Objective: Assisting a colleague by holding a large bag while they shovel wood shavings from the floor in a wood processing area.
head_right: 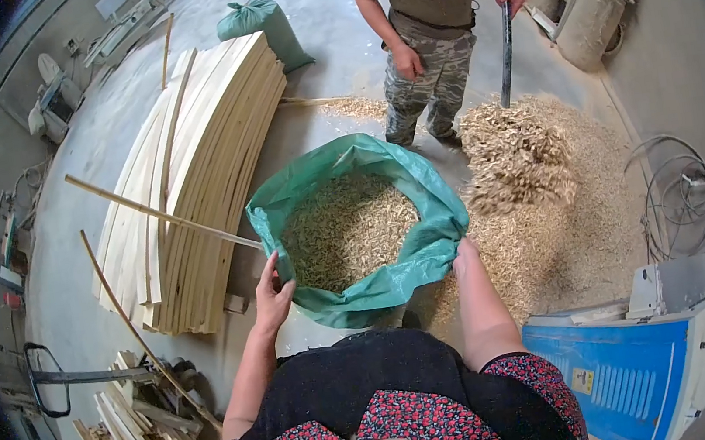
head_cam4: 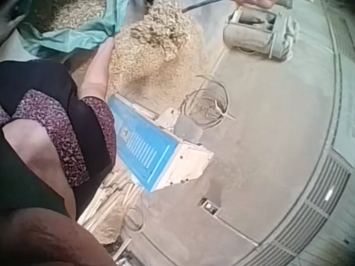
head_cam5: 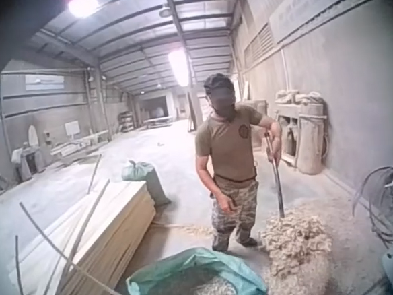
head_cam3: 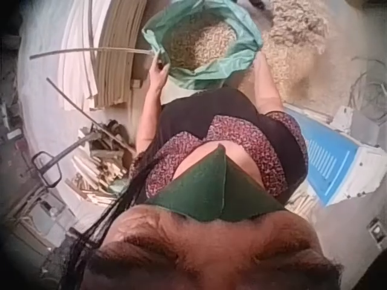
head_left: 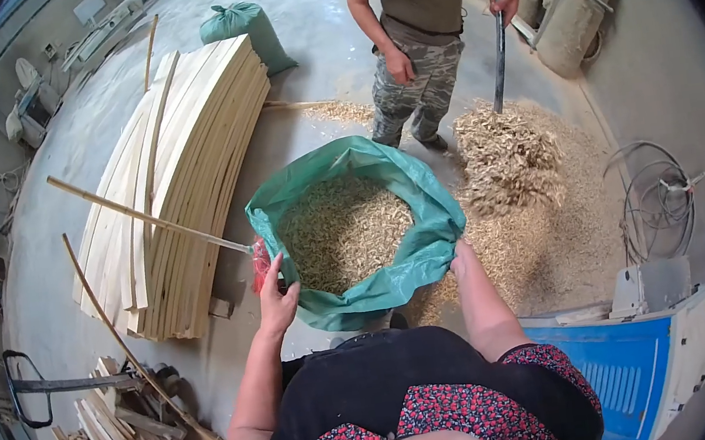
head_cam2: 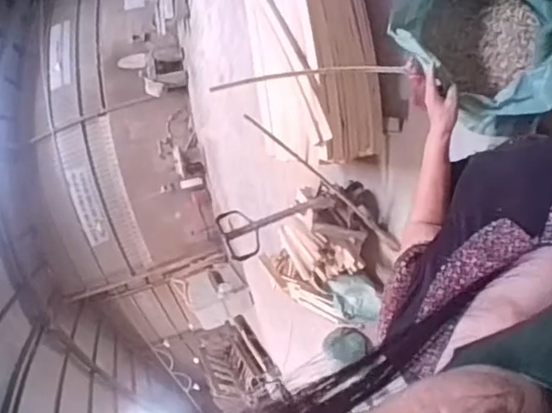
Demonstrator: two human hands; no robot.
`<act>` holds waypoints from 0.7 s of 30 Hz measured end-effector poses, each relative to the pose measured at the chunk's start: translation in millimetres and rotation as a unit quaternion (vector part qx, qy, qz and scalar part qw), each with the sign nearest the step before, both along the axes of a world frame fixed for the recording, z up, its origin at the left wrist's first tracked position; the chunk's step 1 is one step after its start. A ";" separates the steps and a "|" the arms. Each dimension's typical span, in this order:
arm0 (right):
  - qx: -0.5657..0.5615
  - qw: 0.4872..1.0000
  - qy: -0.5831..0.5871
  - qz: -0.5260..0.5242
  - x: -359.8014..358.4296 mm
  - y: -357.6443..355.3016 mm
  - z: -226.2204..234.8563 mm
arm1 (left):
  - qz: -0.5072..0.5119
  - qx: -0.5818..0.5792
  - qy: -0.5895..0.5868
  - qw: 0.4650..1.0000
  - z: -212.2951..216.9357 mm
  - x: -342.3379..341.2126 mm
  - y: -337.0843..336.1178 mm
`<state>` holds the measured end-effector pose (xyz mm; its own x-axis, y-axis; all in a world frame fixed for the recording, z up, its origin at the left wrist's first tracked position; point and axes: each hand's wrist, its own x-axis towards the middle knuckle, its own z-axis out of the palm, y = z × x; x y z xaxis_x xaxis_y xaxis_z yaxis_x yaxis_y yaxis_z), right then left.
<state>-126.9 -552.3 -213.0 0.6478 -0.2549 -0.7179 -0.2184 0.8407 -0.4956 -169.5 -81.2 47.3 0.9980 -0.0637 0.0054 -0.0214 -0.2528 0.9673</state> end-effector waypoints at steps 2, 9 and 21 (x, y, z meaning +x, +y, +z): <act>0.017 0.997 -0.074 0.008 -25.4 -16.5 3.3 | -0.047 -0.001 -0.023 0.999 -4.0 4.0 -9.0; 0.048 0.984 -0.170 0.011 -54.9 0.5 97.1 | -0.060 0.100 0.014 0.993 37.1 -6.6 -1.7; -0.001 0.992 -0.081 0.096 -70.6 29.4 160.7 | -0.018 -0.002 0.076 0.997 39.5 -19.4 26.7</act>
